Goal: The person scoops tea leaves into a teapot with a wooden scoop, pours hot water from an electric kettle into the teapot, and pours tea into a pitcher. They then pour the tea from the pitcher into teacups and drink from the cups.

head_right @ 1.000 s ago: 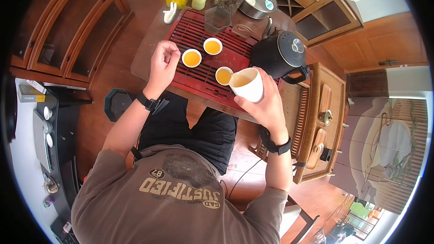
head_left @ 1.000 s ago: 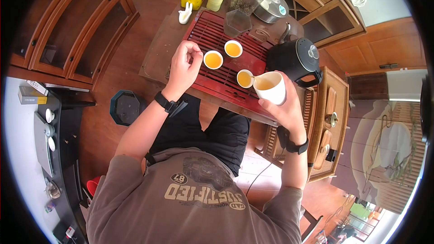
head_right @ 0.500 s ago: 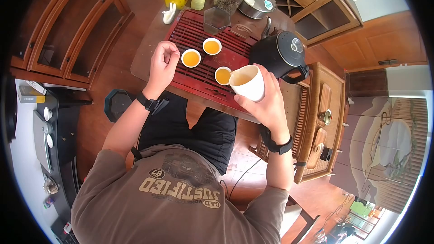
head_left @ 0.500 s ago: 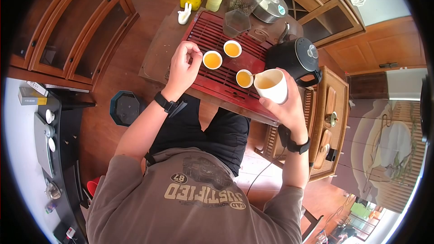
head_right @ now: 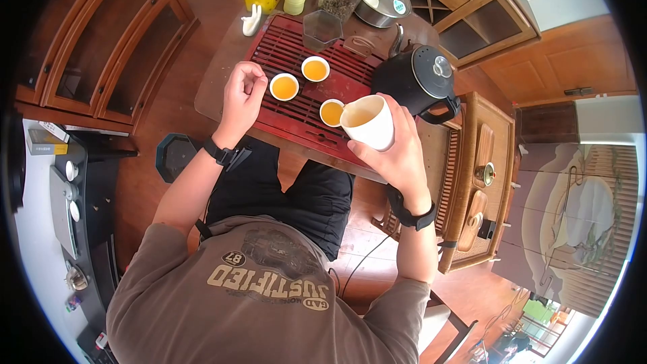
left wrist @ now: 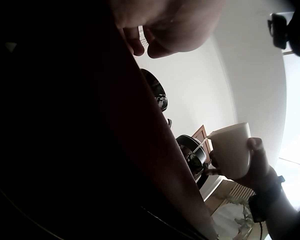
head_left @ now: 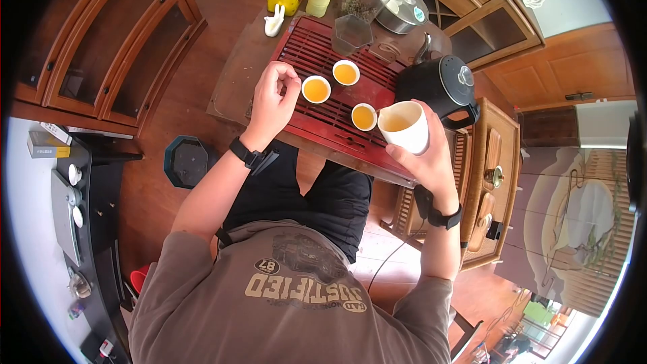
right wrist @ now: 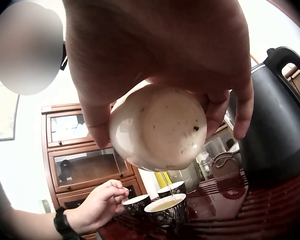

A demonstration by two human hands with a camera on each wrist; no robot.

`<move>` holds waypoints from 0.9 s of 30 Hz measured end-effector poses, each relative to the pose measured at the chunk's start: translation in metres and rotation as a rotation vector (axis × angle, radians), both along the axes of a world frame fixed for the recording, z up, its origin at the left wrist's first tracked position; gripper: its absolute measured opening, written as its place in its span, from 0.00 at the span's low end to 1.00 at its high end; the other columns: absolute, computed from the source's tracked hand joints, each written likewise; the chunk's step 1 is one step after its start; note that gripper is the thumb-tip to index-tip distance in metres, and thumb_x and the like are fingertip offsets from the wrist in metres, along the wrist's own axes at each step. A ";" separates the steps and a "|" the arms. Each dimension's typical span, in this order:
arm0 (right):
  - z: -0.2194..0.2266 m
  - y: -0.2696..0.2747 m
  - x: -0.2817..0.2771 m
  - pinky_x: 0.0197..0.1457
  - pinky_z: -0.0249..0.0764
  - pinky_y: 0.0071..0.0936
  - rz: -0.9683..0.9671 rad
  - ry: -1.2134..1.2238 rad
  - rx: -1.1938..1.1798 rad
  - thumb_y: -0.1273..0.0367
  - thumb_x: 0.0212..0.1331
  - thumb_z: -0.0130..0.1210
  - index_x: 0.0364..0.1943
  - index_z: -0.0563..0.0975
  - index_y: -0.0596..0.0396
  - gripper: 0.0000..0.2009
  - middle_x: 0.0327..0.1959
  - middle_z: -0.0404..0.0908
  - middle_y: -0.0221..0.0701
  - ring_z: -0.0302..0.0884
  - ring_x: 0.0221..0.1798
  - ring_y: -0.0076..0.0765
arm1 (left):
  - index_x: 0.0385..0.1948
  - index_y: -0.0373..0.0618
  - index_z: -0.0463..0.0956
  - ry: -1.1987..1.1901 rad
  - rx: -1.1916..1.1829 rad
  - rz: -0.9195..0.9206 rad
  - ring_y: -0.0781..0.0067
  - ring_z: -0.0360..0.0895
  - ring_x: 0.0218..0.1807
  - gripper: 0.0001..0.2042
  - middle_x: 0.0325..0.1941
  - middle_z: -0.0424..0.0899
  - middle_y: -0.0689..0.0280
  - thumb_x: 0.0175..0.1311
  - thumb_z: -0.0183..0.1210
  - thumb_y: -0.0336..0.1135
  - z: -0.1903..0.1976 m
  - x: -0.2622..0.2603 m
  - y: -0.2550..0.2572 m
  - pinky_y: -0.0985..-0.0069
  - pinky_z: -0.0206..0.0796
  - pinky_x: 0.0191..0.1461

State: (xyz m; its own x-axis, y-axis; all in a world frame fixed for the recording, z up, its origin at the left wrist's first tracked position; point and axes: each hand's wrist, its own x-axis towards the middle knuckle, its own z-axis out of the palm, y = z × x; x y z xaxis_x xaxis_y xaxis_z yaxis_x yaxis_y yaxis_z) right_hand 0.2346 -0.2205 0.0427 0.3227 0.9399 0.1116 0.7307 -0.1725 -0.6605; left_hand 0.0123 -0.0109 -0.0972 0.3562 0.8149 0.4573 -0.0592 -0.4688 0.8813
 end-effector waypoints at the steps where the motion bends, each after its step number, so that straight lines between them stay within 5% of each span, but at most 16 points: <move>1: 0.001 0.000 0.000 0.69 0.70 0.39 0.008 0.011 -0.034 0.60 0.48 0.75 0.69 0.70 0.60 0.42 0.59 0.79 0.41 0.77 0.63 0.43 | 0.41 0.40 0.72 0.000 0.000 -0.001 0.80 0.73 0.34 0.05 0.41 0.77 0.66 0.70 0.59 0.22 0.001 0.000 0.000 0.80 0.67 0.37; 4: -0.022 0.000 0.002 0.66 0.74 0.41 -0.024 0.103 0.092 0.61 0.45 0.77 0.67 0.72 0.57 0.41 0.55 0.81 0.41 0.80 0.60 0.47 | 0.41 0.40 0.72 0.008 -0.007 -0.002 0.80 0.73 0.34 0.05 0.41 0.77 0.66 0.70 0.59 0.22 0.001 0.000 -0.001 0.80 0.67 0.37; 7: -0.038 -0.005 -0.004 0.69 0.73 0.39 -0.115 0.316 0.114 0.62 0.50 0.77 0.68 0.69 0.60 0.40 0.58 0.81 0.40 0.79 0.64 0.41 | 0.40 0.43 0.71 -0.086 -0.037 -0.025 0.86 0.62 0.31 0.06 0.41 0.77 0.71 0.70 0.58 0.20 -0.003 0.004 0.000 0.84 0.59 0.37; 10: -0.054 -0.013 -0.004 0.71 0.71 0.37 -0.197 0.300 0.144 0.63 0.52 0.77 0.69 0.67 0.61 0.41 0.61 0.79 0.40 0.76 0.66 0.38 | 0.40 0.43 0.71 -0.075 -0.027 -0.026 0.86 0.62 0.31 0.06 0.41 0.77 0.70 0.70 0.58 0.20 -0.004 0.002 0.000 0.85 0.59 0.37; 12: -0.071 -0.019 -0.002 0.71 0.70 0.37 -0.242 0.254 0.164 0.64 0.52 0.78 0.69 0.65 0.61 0.42 0.62 0.77 0.41 0.76 0.66 0.39 | 0.40 0.41 0.72 -0.051 -0.033 -0.021 0.83 0.72 0.34 0.05 0.39 0.77 0.68 0.70 0.59 0.21 -0.002 0.001 0.000 0.82 0.65 0.38; 18: -0.100 -0.025 -0.013 0.71 0.70 0.36 -0.462 0.304 0.317 0.67 0.53 0.77 0.69 0.63 0.62 0.42 0.63 0.74 0.42 0.75 0.65 0.39 | 0.40 0.43 0.72 -0.052 -0.063 -0.021 0.85 0.70 0.32 0.06 0.39 0.78 0.69 0.70 0.59 0.22 -0.006 0.003 0.000 0.82 0.63 0.36; 27: -0.123 -0.021 -0.024 0.71 0.70 0.37 -0.510 0.246 0.441 0.66 0.54 0.77 0.70 0.63 0.62 0.43 0.63 0.76 0.42 0.75 0.66 0.40 | 0.41 0.44 0.71 -0.015 0.071 -0.011 0.84 0.65 0.34 0.07 0.43 0.77 0.68 0.70 0.58 0.20 -0.006 0.004 -0.002 0.82 0.61 0.38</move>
